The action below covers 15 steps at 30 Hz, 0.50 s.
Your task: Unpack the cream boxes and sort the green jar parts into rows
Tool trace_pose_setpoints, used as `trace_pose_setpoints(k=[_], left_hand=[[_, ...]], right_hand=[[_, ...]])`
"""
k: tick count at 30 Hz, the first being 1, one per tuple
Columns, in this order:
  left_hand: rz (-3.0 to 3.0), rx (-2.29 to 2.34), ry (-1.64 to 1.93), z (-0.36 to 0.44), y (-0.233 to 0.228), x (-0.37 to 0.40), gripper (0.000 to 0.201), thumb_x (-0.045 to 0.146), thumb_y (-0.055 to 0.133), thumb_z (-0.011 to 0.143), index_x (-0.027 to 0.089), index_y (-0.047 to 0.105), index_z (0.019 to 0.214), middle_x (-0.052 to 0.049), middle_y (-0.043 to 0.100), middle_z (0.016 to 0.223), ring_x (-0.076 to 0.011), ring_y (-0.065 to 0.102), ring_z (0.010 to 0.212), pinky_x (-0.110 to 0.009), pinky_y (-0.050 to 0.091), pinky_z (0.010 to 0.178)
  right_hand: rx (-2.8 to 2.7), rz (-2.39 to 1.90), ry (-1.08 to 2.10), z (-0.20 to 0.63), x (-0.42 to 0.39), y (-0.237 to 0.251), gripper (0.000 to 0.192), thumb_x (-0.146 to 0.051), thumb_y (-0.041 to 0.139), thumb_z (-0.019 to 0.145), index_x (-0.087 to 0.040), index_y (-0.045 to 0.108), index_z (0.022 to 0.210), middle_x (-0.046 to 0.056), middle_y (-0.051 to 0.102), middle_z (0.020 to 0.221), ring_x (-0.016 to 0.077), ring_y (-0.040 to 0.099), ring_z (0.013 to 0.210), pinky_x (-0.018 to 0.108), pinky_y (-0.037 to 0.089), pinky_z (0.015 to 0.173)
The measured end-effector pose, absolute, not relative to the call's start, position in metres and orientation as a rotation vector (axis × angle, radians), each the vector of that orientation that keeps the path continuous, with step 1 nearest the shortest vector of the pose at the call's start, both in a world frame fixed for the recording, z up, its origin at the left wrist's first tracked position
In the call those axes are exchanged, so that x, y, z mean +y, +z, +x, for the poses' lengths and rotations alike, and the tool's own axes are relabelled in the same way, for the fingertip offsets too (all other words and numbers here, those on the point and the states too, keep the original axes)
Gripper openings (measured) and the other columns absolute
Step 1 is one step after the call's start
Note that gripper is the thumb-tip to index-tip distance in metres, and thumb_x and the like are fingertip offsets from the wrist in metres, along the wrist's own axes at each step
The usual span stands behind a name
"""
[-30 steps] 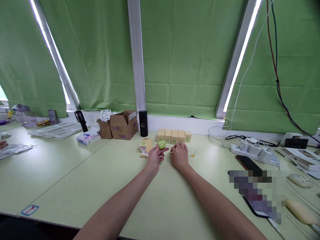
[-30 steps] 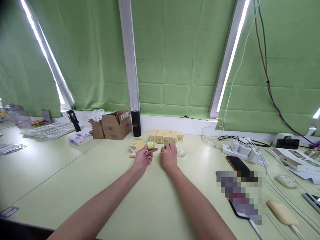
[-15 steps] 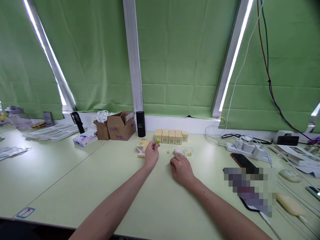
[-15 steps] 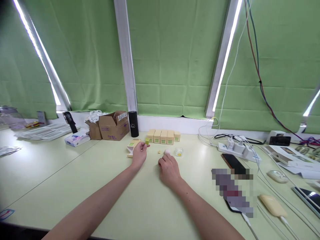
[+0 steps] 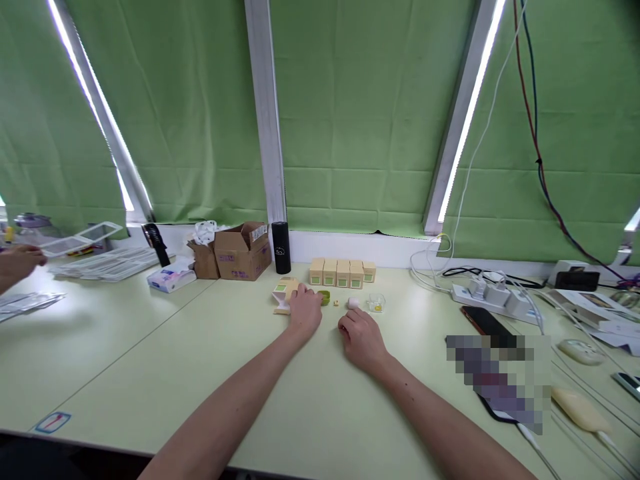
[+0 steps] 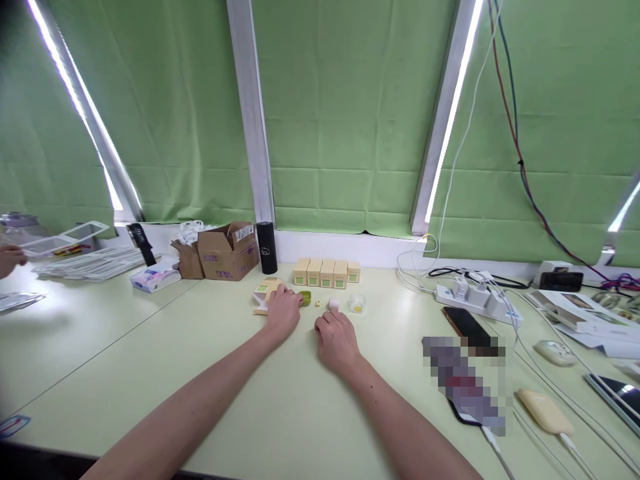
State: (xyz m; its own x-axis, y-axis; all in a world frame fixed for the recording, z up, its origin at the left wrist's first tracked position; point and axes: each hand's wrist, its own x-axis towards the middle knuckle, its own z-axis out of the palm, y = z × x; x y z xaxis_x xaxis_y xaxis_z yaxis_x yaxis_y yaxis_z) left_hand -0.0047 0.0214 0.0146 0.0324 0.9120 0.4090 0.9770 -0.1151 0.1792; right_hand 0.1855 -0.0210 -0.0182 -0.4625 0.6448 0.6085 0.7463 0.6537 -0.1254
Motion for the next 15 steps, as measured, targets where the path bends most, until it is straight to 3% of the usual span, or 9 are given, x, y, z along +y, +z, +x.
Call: trace_pose_setpoints(k=[15], left_hand=[[-2.102, -1.938, -0.441, -0.01, 0.021, 0.01, 0.032, 0.008, 0.046, 0.09, 0.017, 0.073, 0.106, -0.017, 0.074, 0.1, -0.0348, 0.048, 0.111, -0.045, 0.033, 0.088]], right_hand=[[-2.219, -1.057, -0.219, 0.186, -0.02, -0.019, 0.021, -0.001, 0.06, 0.082, -0.021, 0.064, 0.081, 0.004, 0.067, 0.084, 0.0216, 0.057, 0.084, 0.032, 0.042, 0.074]])
